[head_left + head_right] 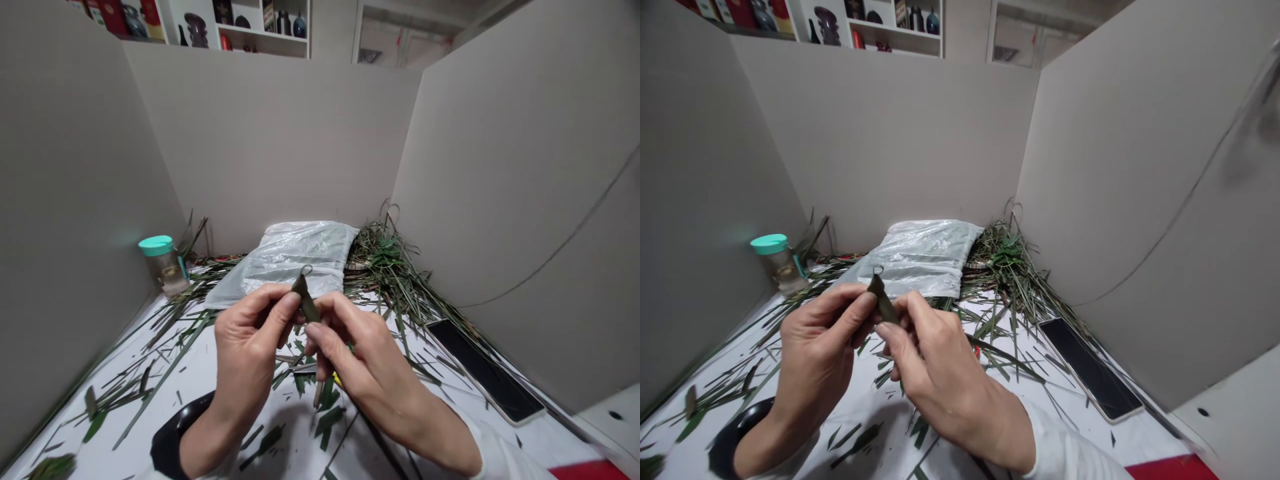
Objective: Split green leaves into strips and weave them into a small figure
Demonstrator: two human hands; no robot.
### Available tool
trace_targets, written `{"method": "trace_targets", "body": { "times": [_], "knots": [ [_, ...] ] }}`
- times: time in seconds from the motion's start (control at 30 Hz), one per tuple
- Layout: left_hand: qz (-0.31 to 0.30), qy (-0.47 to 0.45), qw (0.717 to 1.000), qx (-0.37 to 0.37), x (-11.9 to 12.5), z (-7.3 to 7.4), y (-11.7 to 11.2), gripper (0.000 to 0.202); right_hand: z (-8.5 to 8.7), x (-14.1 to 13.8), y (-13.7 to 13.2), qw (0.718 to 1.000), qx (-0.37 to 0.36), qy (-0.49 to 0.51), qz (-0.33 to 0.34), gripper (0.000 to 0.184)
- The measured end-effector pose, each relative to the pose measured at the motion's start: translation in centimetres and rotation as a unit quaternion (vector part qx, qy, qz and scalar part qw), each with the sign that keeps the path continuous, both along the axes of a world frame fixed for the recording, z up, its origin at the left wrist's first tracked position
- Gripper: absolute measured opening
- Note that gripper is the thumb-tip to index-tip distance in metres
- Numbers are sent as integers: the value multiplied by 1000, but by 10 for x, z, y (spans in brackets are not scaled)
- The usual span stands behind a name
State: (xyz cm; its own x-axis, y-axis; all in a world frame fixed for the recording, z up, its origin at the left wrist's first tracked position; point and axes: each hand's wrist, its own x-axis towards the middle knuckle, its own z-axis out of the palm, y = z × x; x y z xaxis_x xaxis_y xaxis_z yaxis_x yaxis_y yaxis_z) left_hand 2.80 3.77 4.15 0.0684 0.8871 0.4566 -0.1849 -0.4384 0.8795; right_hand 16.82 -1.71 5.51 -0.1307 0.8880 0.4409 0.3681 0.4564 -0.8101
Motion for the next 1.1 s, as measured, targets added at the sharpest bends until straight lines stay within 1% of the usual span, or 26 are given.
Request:
{"method": "trace_targets", "body": {
  "times": [0.1,0.23,0.33,0.43,0.57,0.73,0.83,0.93,1.0,1.1],
  "knots": [
    [5,18,1000,18,4,-4,-3,11,-2,-1,3,999,43,11,-18,23],
    [2,23,1000,19,6,-6,-5,9,-4,0,6,994,85,-49,-37,26],
    [-1,35,999,10,3,-6,-4,10,-6,0,5,990,103,-88,-28,23],
    [-3,36,999,-7,0,-4,-3,10,-7,0,5,989,100,-106,-6,19],
    [-8,19,1000,-15,-1,1,-4,9,-4,2,5,991,91,-99,12,21],
    [-52,10,998,-26,-3,6,-6,8,2,2,2,999,19,-16,37,28],
    [-52,16,998,-15,-6,7,-8,6,4,2,-1,999,14,17,26,28],
    [-30,39,999,12,-6,8,-12,4,4,5,-2,998,55,-2,4,28],
    [-15,57,998,33,-6,9,-15,6,4,8,-3,993,109,-33,-31,24],
    [-8,75,996,46,-5,9,-18,6,6,10,-5,974,196,-55,-98,14]
  ]
}}
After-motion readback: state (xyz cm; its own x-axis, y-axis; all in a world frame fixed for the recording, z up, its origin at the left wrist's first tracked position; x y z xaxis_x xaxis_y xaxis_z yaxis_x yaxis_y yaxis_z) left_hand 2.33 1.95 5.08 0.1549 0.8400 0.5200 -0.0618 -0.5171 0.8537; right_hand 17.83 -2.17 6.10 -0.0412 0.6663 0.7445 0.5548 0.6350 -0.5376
